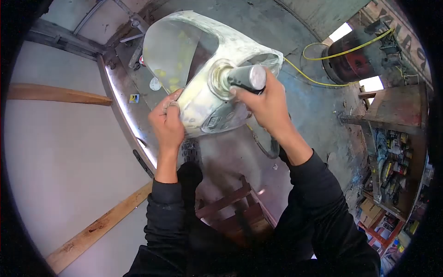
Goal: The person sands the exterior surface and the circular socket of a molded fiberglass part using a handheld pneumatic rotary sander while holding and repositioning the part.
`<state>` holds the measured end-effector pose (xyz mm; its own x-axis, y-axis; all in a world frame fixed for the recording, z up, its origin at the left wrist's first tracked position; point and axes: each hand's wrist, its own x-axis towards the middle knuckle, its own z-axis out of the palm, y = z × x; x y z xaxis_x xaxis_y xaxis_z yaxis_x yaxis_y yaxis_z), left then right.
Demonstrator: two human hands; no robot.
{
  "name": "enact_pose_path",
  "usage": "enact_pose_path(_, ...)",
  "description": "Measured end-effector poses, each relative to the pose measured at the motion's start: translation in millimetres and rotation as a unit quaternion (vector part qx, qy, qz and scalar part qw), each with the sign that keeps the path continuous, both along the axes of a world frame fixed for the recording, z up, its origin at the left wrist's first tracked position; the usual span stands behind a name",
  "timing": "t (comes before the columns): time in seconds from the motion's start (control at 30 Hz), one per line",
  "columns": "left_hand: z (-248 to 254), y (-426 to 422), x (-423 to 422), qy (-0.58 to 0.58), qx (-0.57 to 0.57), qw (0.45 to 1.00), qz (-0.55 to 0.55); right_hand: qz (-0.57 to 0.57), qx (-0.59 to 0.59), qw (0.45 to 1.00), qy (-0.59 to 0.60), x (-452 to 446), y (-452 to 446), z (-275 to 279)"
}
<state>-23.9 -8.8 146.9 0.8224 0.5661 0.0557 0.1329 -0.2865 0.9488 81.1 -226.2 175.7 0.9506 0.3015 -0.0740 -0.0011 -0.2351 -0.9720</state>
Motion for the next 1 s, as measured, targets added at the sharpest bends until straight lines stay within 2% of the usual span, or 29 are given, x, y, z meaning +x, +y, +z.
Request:
enact_pose_path(0.2,-5,0,2,-0.044,0.011,0.999,-0.003,0.004,0.014,1.000,-0.004,8,-5,-2)
enact_pose_path(0.43,-2,0,3,-0.048,0.008,0.999,-0.005,0.006,-0.007,0.998,-0.056,4,-6,3)
enact_pose_path(1.0,-3,-3,6,-0.050,0.002,0.999,0.000,0.013,-0.001,0.998,-0.059,-7,1,5)
